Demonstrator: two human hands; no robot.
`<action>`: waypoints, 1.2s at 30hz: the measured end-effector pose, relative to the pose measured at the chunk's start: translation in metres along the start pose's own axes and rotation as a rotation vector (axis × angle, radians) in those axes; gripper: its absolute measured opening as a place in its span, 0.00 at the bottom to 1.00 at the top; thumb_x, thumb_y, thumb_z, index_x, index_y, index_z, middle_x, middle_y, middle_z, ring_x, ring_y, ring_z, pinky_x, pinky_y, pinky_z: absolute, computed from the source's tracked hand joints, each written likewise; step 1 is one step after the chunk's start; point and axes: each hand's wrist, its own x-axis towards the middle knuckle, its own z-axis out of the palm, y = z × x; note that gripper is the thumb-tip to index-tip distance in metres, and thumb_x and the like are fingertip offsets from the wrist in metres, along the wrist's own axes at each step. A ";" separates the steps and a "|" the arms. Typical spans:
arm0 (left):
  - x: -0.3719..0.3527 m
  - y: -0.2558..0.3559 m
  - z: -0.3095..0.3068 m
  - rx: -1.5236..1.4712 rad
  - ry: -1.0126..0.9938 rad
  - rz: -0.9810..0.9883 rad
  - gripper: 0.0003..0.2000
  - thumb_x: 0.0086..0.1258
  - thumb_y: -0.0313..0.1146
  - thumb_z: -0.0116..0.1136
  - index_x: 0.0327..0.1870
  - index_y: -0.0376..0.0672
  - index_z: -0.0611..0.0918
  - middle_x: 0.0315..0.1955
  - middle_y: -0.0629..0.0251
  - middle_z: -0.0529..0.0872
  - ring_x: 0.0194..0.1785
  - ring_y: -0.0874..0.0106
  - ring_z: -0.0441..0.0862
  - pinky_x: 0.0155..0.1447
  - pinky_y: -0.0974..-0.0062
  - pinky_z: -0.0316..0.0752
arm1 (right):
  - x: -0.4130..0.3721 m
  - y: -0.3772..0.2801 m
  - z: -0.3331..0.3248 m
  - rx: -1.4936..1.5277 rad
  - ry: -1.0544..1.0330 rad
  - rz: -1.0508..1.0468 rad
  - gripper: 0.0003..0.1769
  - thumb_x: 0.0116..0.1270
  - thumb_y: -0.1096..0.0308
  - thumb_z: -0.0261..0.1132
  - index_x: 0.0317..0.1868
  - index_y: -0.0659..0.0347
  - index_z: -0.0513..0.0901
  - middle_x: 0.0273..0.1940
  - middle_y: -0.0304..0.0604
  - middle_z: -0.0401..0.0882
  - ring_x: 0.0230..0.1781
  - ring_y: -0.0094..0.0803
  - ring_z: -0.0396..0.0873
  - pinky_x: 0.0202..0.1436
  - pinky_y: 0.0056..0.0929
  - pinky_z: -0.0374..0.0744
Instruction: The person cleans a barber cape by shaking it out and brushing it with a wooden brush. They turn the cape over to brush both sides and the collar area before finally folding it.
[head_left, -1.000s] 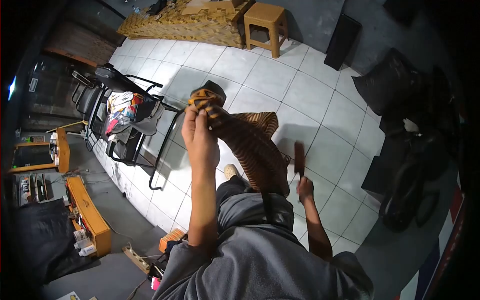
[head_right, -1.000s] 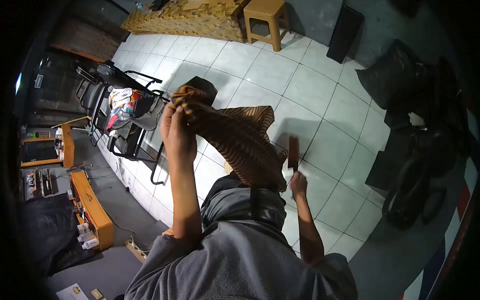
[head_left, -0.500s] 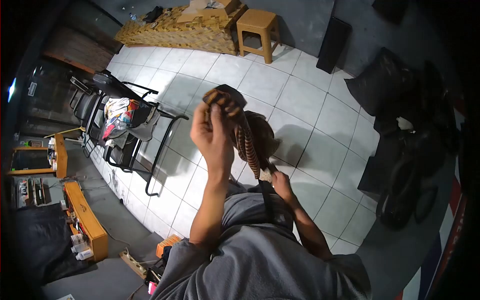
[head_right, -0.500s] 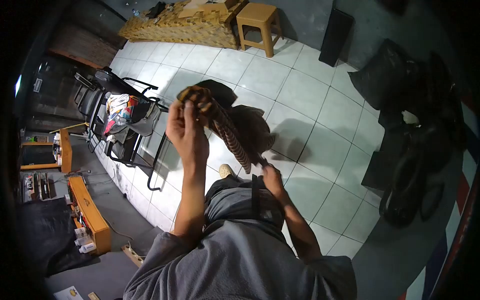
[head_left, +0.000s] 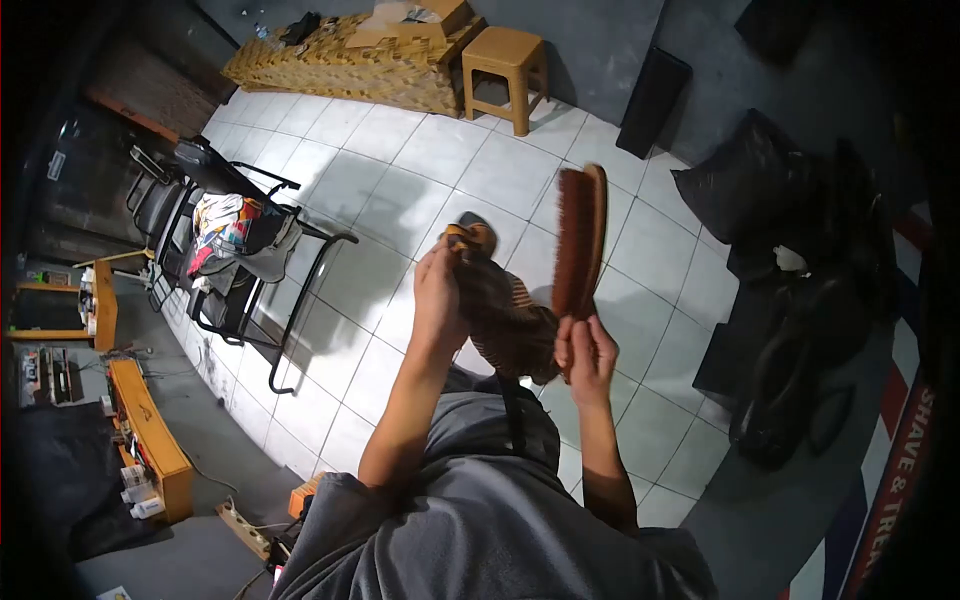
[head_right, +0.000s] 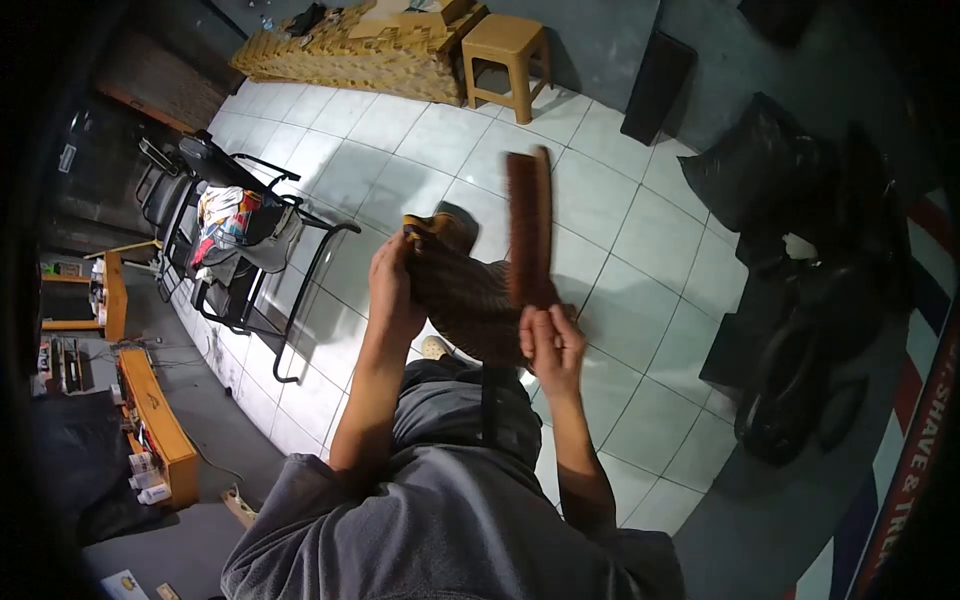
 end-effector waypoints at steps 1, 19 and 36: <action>-0.003 0.002 0.005 -0.015 -0.051 -0.046 0.15 0.71 0.35 0.41 0.47 0.35 0.77 0.39 0.60 0.81 0.41 0.72 0.81 0.48 0.75 0.77 | 0.003 0.005 0.002 -0.285 -0.072 -0.102 0.15 0.71 0.70 0.53 0.53 0.65 0.77 0.23 0.37 0.69 0.22 0.24 0.66 0.26 0.23 0.66; -0.043 0.111 -0.032 0.016 0.128 0.267 0.13 0.75 0.39 0.46 0.42 0.37 0.76 0.33 0.61 0.82 0.33 0.75 0.81 0.37 0.81 0.76 | -0.067 0.194 -0.110 -0.663 0.070 0.505 0.17 0.68 0.61 0.57 0.52 0.60 0.79 0.31 0.41 0.78 0.27 0.28 0.76 0.30 0.27 0.75; -0.065 0.167 -0.116 0.083 -0.022 0.592 0.09 0.75 0.37 0.48 0.41 0.42 0.76 0.31 0.72 0.78 0.31 0.84 0.76 0.34 0.86 0.71 | -0.055 0.249 0.039 -1.059 -0.490 0.247 0.13 0.63 0.67 0.59 0.46 0.60 0.82 0.38 0.59 0.81 0.42 0.47 0.81 0.45 0.31 0.78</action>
